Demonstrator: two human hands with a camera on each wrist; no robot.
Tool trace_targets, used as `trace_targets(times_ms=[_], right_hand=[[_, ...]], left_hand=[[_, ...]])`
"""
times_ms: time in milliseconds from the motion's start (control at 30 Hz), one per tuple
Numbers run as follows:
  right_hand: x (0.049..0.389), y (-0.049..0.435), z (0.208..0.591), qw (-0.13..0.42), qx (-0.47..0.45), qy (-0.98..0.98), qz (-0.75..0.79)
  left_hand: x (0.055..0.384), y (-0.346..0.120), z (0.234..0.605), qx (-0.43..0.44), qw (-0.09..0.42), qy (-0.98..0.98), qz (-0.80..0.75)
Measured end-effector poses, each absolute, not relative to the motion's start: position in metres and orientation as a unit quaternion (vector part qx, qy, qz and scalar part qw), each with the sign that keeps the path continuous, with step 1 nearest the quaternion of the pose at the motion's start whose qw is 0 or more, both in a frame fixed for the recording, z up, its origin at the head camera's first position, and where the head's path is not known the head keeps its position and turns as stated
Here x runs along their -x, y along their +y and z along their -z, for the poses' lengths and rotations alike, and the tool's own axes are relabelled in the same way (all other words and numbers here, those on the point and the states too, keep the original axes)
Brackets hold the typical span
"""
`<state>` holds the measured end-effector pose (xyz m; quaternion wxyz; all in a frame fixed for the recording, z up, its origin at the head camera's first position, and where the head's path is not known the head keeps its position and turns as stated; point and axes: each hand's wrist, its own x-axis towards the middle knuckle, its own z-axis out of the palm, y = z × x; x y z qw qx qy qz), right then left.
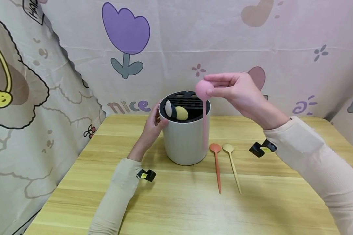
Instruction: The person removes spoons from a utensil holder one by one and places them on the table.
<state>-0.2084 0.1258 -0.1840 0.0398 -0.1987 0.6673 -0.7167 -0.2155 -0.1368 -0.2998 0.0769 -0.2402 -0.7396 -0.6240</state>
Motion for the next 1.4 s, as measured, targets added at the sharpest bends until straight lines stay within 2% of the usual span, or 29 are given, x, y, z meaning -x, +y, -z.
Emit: trace_targets(times_ms=[600,1167,1400], right_hand=[[0.202,0.137,0.216,0.047,0.191,0.776,0.599],[0.205,0.146,0.243,0.078,0.199,0.738,0.64],[0.206,0.159,0.25,0.075,0.189,0.749,0.63]], left_hand=[[0.216,-0.135,0.298,0.24,0.081,-0.741,0.622],[0.218,-0.138,0.3,0.243,0.073,-0.735,0.629],[0.236,-0.144,0.319,0.239,0.069,-0.735,0.631]])
